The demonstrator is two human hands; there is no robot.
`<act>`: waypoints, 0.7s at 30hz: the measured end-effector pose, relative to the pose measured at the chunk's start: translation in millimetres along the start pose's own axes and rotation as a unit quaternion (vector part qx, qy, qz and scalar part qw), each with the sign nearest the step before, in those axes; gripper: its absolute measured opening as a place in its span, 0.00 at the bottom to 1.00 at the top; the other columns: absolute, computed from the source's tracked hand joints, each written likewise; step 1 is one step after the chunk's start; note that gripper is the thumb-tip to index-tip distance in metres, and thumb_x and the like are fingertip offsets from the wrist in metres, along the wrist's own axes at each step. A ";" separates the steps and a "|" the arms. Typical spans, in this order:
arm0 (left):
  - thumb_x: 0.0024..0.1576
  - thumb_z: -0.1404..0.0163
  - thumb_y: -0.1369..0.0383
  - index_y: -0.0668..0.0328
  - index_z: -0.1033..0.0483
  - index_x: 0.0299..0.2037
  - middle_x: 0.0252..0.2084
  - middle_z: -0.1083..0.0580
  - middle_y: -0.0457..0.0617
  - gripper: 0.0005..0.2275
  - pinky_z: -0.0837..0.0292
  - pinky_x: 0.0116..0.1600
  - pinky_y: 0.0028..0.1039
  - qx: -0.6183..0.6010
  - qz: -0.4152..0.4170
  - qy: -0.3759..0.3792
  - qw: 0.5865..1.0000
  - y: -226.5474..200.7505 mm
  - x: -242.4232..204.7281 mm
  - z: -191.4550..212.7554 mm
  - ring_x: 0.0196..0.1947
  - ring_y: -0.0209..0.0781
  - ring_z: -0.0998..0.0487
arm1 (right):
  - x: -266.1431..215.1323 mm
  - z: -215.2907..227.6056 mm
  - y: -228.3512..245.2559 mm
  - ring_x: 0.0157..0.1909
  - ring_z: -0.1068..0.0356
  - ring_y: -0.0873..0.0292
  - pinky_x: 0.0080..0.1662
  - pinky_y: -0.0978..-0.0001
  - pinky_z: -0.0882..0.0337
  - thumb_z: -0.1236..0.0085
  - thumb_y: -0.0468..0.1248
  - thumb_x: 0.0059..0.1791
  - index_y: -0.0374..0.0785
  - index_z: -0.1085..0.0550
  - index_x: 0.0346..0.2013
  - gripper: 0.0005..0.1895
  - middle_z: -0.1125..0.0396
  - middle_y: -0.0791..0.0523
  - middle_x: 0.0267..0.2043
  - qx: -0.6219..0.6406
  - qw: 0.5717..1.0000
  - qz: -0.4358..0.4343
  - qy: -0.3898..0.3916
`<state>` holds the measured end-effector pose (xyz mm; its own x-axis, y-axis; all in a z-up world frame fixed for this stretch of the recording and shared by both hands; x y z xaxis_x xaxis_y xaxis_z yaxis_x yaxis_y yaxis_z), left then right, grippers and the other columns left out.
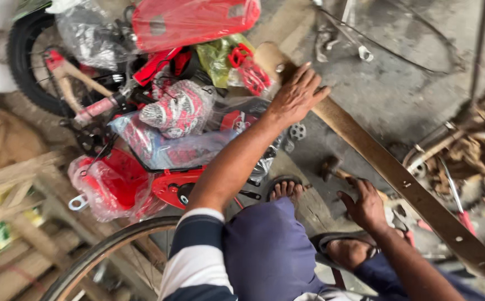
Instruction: The person sits on the floor and uses a hammer and pliers to shape and adjust a curved metal piece. They repeatedly strike the metal, inspect it, and use pliers to bend or hold sections. The person also handles a small container and a green bottle, possibly for lubrication or cleaning, before continuing to work on the metal.
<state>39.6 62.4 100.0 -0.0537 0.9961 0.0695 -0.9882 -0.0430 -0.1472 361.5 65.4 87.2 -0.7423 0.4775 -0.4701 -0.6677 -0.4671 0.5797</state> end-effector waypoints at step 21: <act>0.50 0.33 0.49 0.54 0.43 0.73 0.67 0.30 0.57 0.44 0.22 0.67 0.40 -0.535 -0.016 0.011 0.844 -129.2 -21.0 311.3 0.65 0.53 0.26 | -152.1 287.2 193.7 0.40 0.29 0.60 0.44 0.65 0.27 0.30 0.28 0.49 0.35 0.28 0.43 0.13 0.32 0.60 0.37 0.470 0.800 0.197 -0.316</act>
<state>123.7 23.2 424.7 -0.0159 0.9972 0.0735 -0.2920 0.0656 -0.9542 361.5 116.0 462.1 -0.5084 0.8511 0.1312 0.1708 -0.0496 0.9840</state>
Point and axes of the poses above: each hand's wrist, its own x-axis towards the middle knuckle, its own z-axis out of the back of the hand, y = z × x, the point moved 9 cm from there along x, towards the middle knuckle
